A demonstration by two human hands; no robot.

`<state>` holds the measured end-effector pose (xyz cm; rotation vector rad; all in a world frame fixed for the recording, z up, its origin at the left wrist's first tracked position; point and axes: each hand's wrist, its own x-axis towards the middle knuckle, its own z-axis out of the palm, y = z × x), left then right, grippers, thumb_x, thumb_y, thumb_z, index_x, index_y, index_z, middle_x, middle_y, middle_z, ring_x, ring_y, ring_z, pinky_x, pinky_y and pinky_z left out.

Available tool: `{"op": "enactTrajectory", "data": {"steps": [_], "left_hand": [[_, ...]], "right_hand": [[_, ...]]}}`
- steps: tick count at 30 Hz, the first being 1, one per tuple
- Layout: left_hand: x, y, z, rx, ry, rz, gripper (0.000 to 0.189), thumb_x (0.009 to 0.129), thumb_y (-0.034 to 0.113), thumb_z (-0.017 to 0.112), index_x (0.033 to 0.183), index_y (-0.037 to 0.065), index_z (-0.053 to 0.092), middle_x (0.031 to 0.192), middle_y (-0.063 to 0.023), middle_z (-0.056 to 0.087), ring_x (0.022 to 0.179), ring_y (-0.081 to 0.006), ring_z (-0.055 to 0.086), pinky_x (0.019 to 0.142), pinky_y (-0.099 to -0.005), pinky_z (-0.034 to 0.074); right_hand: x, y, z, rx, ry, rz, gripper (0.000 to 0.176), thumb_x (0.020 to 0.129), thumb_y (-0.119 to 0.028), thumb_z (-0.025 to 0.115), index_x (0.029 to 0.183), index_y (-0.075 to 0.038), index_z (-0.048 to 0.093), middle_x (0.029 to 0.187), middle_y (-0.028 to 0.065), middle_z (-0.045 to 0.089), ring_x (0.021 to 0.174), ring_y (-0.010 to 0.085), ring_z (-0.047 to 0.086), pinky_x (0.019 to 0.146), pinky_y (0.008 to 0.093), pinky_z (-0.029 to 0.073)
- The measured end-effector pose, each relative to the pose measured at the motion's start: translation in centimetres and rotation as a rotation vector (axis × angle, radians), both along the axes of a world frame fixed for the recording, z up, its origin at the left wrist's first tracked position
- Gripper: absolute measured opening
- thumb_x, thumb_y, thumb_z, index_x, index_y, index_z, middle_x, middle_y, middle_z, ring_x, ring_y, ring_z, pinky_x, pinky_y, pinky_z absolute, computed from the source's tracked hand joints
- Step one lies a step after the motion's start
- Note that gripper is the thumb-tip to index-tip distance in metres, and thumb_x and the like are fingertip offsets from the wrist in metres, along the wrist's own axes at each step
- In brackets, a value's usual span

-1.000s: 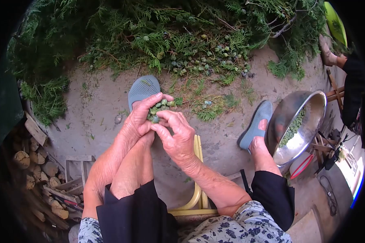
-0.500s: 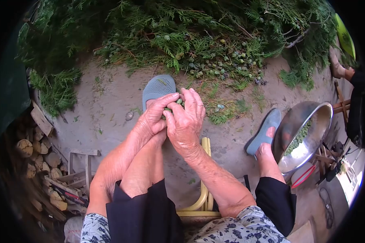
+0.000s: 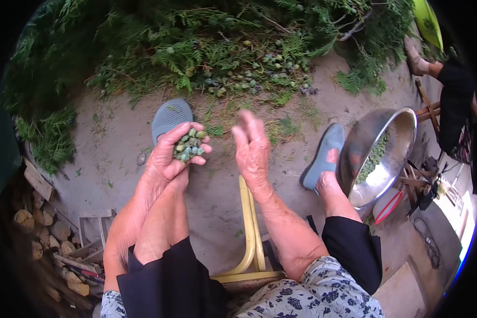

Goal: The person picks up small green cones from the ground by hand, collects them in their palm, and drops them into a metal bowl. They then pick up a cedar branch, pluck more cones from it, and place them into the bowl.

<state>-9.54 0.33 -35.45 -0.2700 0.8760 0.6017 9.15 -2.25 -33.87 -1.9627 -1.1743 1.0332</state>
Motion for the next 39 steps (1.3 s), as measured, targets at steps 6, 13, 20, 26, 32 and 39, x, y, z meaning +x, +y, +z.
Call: {"op": "enactTrajectory", "data": {"steps": [6,13,20,26,32,39], "left_hand": [[0.0,0.0,-0.1,0.023,0.017,-0.035,0.028,0.092,0.028,0.054,0.101,0.001,0.056,0.088,-0.0175,0.059,0.075,-0.0280,0.067,0.050,-0.0360,0.059],[0.0,0.0,0.2,0.010,0.053,-0.055,0.028,0.092,0.028,0.054,0.100,0.002,0.056,0.086,-0.0167,0.059,0.073,-0.0269,0.066,0.048,-0.0348,0.057],[-0.1,-0.2,0.2,0.025,-0.009,-0.044,0.028,0.091,0.027,0.056,0.099,0.000,0.058,0.086,-0.0189,0.061,0.073,-0.0294,0.067,0.051,-0.0373,0.059],[-0.2,-0.2,0.0,0.018,-0.001,-0.043,0.028,0.090,0.026,0.057,0.098,-0.001,0.059,0.087,-0.0195,0.061,0.074,-0.0300,0.067,0.051,-0.0380,0.059],[-0.3,-0.2,-0.1,0.037,-0.046,-0.012,0.027,0.090,0.021,0.056,0.101,-0.004,0.058,0.092,-0.0234,0.062,0.076,-0.0324,0.067,0.054,-0.0407,0.061],[-0.1,0.0,0.0,0.001,-0.067,0.030,0.032,0.092,0.024,0.054,0.107,-0.004,0.057,0.096,-0.0240,0.062,0.080,-0.0335,0.067,0.058,-0.0427,0.061]], "right_hand": [[7.6,-4.1,-3.5,-0.376,0.421,-0.005,0.028,0.089,-0.008,0.058,0.116,-0.002,0.058,0.091,0.0086,0.065,0.075,0.0155,0.065,0.070,0.0288,0.054],[11.7,-8.7,-4.1,-0.491,0.408,-0.568,0.018,0.090,-0.009,0.058,0.104,0.001,0.060,0.084,0.0072,0.064,0.067,0.0153,0.064,0.058,0.0268,0.054],[9.6,-4.7,-3.2,-0.151,-0.151,-0.222,0.015,0.081,-0.006,0.064,0.095,-0.002,0.064,0.076,0.0072,0.064,0.062,0.0158,0.059,0.057,0.0277,0.047],[7.3,-1.7,-4.1,-0.095,-0.515,0.053,0.017,0.074,-0.005,0.068,0.089,-0.006,0.062,0.080,0.0102,0.056,0.069,0.0280,0.057,0.063,0.0391,0.046],[7.4,-2.2,-4.7,0.060,-0.506,-0.019,0.015,0.074,-0.003,0.066,0.089,-0.005,0.061,0.081,0.0109,0.056,0.068,0.0272,0.057,0.063,0.0391,0.046],[5.5,-1.0,-4.4,0.028,-0.459,0.150,0.018,0.075,-0.002,0.063,0.093,-0.005,0.061,0.085,0.0137,0.057,0.075,0.0304,0.059,0.068,0.0402,0.047]]}}
